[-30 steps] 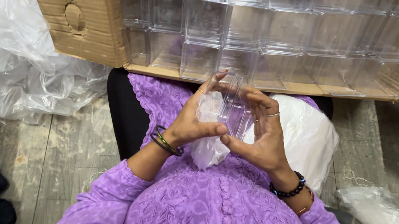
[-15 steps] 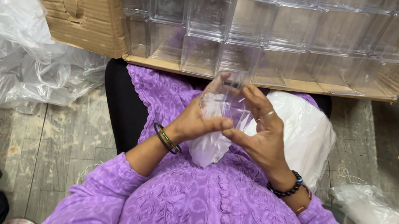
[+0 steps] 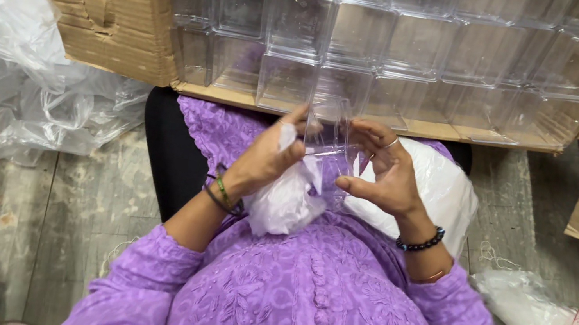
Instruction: The person sits on the floor and wraps small clear plastic boxes in thin plastic bags, then places each wrapped box into a large cardboard box in front of them. They repeat this wrapping and packing cycle continuously, occasionally reaching for new boxes or bags.
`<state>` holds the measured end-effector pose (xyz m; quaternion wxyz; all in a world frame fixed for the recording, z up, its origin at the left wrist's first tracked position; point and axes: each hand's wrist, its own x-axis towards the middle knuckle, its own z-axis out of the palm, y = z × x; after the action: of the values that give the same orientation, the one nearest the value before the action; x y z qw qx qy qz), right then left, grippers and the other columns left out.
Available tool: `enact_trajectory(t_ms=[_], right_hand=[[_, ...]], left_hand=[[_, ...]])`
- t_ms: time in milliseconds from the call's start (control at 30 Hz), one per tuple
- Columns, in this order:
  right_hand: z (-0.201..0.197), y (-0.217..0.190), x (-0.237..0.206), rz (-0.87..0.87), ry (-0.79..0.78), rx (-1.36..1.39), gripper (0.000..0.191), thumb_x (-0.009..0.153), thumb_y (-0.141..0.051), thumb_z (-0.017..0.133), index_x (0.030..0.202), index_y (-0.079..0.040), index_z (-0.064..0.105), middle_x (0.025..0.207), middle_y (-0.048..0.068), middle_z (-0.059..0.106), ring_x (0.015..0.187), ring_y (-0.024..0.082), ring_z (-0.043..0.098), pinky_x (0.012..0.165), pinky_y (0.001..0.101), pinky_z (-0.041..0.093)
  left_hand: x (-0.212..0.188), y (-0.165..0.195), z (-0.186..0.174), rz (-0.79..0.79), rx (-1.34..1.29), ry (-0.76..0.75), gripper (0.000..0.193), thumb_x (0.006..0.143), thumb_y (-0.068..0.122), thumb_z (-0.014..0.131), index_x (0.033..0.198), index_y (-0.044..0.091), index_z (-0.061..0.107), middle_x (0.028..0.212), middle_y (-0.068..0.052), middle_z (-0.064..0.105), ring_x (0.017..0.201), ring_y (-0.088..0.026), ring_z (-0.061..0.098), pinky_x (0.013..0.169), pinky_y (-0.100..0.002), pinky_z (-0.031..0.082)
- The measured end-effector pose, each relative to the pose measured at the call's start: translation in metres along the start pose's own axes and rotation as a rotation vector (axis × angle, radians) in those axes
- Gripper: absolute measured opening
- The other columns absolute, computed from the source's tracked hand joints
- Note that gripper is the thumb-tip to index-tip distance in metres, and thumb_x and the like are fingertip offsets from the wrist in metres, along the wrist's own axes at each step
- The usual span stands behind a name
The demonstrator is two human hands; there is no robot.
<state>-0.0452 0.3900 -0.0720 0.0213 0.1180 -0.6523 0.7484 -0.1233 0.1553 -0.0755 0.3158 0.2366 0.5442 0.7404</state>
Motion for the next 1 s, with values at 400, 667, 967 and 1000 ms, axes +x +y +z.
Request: enact_trajectory(t_ms=[400, 667, 967, 1000], right_hand=[[-0.081, 0.041, -0.031, -0.088, 0.732, -0.152, 0.07, 0.089, 0.0, 0.083, 0.149, -0.002, 0.049, 0.121, 0.007, 0.062, 0.107, 0.018, 0.059, 0.098, 0.0331, 0.052], [-0.11, 0.052, -0.013, -0.139, 0.995, -0.99, 0.073, 0.079, -0.026, 0.095, 0.136, -0.002, 0.056, 0.127, 0.014, 0.062, 0.116, 0.03, 0.064, 0.1, 0.0399, 0.054], [-0.107, 0.072, 0.006, -0.18, 0.997, -1.203, 0.075, 0.085, -0.044, 0.09, 0.137, -0.003, 0.054, 0.135, 0.02, 0.053, 0.124, 0.038, 0.056, 0.105, 0.0477, 0.047], [-0.107, 0.077, 0.007, -0.17, 0.992, -1.215, 0.076, 0.086, -0.048, 0.088, 0.138, -0.003, 0.054, 0.135, 0.02, 0.053, 0.124, 0.039, 0.056, 0.105, 0.0483, 0.047]], left_hand=[[0.005, -0.039, 0.007, -0.273, 0.105, 0.265, 0.041, 0.093, 0.036, 0.07, 0.099, -0.003, 0.077, 0.083, -0.009, 0.077, 0.072, -0.014, 0.069, 0.064, -0.029, 0.055], [0.005, -0.061, 0.006, -0.024, 0.158, 0.355, 0.037, 0.101, 0.035, 0.066, 0.093, 0.001, 0.078, 0.085, -0.002, 0.075, 0.074, -0.005, 0.063, 0.066, -0.022, 0.051], [-0.007, -0.053, 0.004, -0.14, 0.085, 0.436, 0.037, 0.1, 0.038, 0.067, 0.082, 0.005, 0.068, 0.071, 0.005, 0.061, 0.063, -0.004, 0.051, 0.055, -0.024, 0.043], [-0.007, -0.055, 0.004, -0.132, 0.079, 0.428, 0.035, 0.099, 0.037, 0.068, 0.083, 0.006, 0.069, 0.072, 0.006, 0.061, 0.064, -0.003, 0.051, 0.056, -0.023, 0.043]])
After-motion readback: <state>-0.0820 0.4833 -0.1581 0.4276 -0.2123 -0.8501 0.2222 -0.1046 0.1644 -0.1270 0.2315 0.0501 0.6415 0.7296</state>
